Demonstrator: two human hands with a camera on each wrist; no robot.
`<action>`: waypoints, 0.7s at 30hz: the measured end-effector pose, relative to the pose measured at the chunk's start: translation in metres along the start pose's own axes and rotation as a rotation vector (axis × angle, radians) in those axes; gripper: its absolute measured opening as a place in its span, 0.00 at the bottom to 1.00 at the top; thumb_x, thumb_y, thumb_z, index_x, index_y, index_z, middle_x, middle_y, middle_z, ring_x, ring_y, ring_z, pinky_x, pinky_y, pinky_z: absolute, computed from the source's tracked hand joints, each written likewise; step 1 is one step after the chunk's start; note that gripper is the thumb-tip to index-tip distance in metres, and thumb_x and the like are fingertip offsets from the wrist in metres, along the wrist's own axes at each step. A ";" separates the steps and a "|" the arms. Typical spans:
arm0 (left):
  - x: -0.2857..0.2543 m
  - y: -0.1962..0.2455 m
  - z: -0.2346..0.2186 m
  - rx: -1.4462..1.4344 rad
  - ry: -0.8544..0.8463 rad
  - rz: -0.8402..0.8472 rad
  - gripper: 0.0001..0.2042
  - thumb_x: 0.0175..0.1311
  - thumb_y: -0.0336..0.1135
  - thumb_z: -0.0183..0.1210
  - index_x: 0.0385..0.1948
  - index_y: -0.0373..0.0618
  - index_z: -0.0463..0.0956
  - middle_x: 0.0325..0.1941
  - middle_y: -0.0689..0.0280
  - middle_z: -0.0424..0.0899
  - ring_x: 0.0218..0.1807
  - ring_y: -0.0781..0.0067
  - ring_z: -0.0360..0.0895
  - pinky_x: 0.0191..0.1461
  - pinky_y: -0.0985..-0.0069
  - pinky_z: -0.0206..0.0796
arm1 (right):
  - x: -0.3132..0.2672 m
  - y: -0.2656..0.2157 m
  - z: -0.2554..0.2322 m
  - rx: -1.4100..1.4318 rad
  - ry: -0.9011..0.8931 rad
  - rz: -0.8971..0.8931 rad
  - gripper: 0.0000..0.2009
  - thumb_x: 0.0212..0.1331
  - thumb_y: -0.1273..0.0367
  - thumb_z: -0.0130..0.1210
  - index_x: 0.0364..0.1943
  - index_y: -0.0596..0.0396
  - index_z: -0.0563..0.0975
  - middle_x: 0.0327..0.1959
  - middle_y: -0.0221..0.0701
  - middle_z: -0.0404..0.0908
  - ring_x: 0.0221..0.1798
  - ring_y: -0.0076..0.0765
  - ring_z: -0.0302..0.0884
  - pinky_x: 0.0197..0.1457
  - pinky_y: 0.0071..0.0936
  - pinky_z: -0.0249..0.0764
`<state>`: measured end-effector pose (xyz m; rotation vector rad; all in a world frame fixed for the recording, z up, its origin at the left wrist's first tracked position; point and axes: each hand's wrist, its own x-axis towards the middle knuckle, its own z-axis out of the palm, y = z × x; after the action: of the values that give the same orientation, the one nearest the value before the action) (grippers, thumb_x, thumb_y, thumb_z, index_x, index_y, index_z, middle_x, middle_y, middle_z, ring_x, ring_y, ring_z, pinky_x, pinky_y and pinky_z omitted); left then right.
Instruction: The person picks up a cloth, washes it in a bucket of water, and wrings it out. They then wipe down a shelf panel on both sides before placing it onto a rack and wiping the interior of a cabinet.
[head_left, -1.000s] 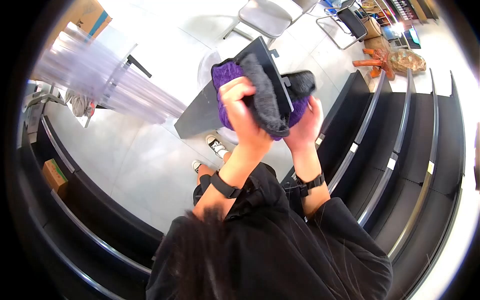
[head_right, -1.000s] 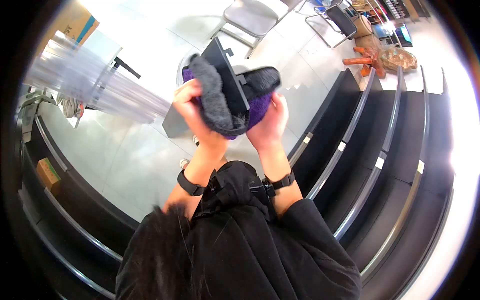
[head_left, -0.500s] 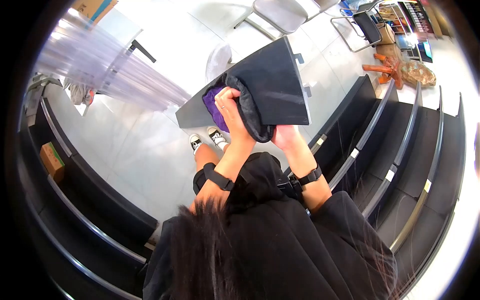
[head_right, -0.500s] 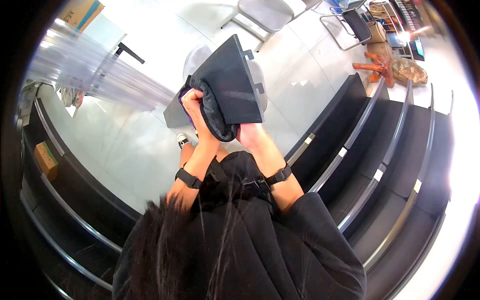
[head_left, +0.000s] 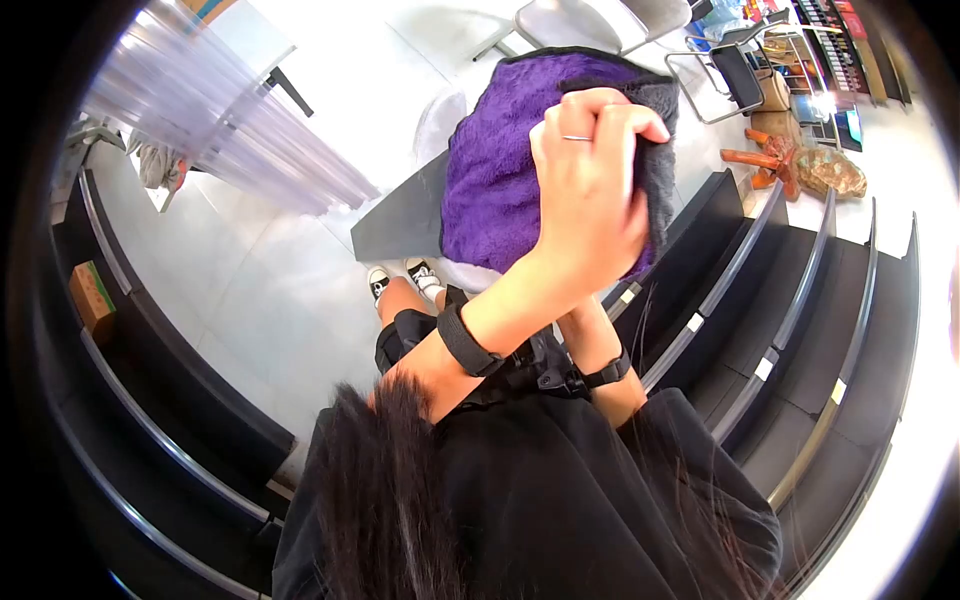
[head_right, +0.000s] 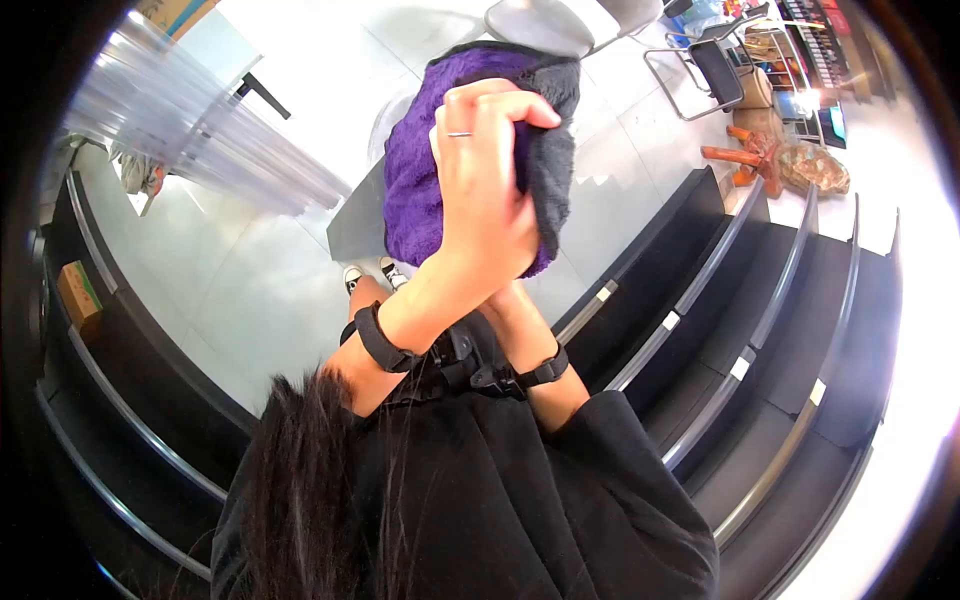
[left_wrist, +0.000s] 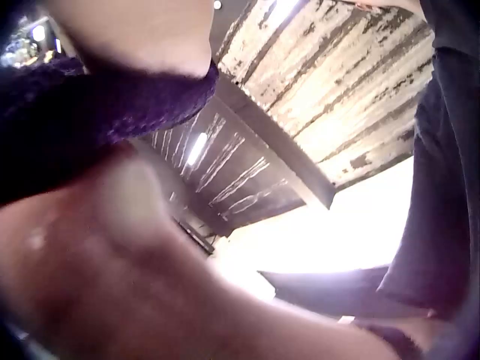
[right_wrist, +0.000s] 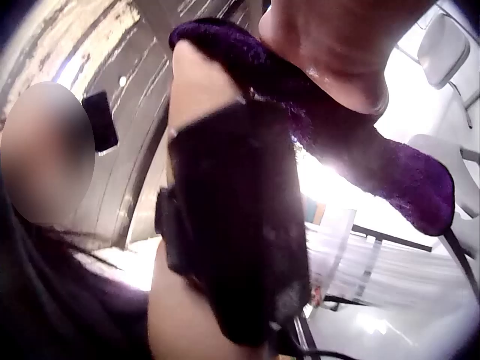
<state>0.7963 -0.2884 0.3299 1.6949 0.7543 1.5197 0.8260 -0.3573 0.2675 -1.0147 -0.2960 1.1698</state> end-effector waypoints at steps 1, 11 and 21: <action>-0.004 -0.011 0.000 -0.048 0.047 0.043 0.16 0.39 0.23 0.53 0.35 0.48 0.70 0.41 0.59 0.69 0.45 0.56 0.65 0.47 0.64 0.52 | 0.000 0.005 -0.001 -0.037 0.009 -0.011 0.27 0.65 0.56 0.42 0.65 0.52 0.56 0.65 0.31 0.59 0.65 0.31 0.58 0.69 0.31 0.53; -0.070 -0.106 -0.027 0.109 0.215 -0.468 0.16 0.54 0.34 0.55 0.42 0.40 0.64 0.43 0.55 0.67 0.49 0.55 0.63 0.55 0.66 0.53 | -0.007 0.030 -0.014 -0.107 0.094 -0.233 0.31 0.62 0.47 0.35 0.63 0.53 0.60 0.64 0.34 0.61 0.66 0.41 0.59 0.68 0.39 0.56; -0.016 -0.002 -0.014 -0.010 -0.117 0.030 0.26 0.38 0.15 0.49 0.46 0.43 0.66 0.54 0.48 0.62 0.62 0.39 0.56 0.64 0.48 0.47 | -0.019 0.064 -0.015 0.002 0.117 -0.233 0.27 0.63 0.53 0.37 0.57 0.62 0.65 0.57 0.35 0.67 0.58 0.33 0.66 0.62 0.32 0.62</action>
<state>0.7807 -0.2990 0.3197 1.7783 0.6621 1.4286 0.7884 -0.3790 0.2145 -1.0143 -0.3110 0.8970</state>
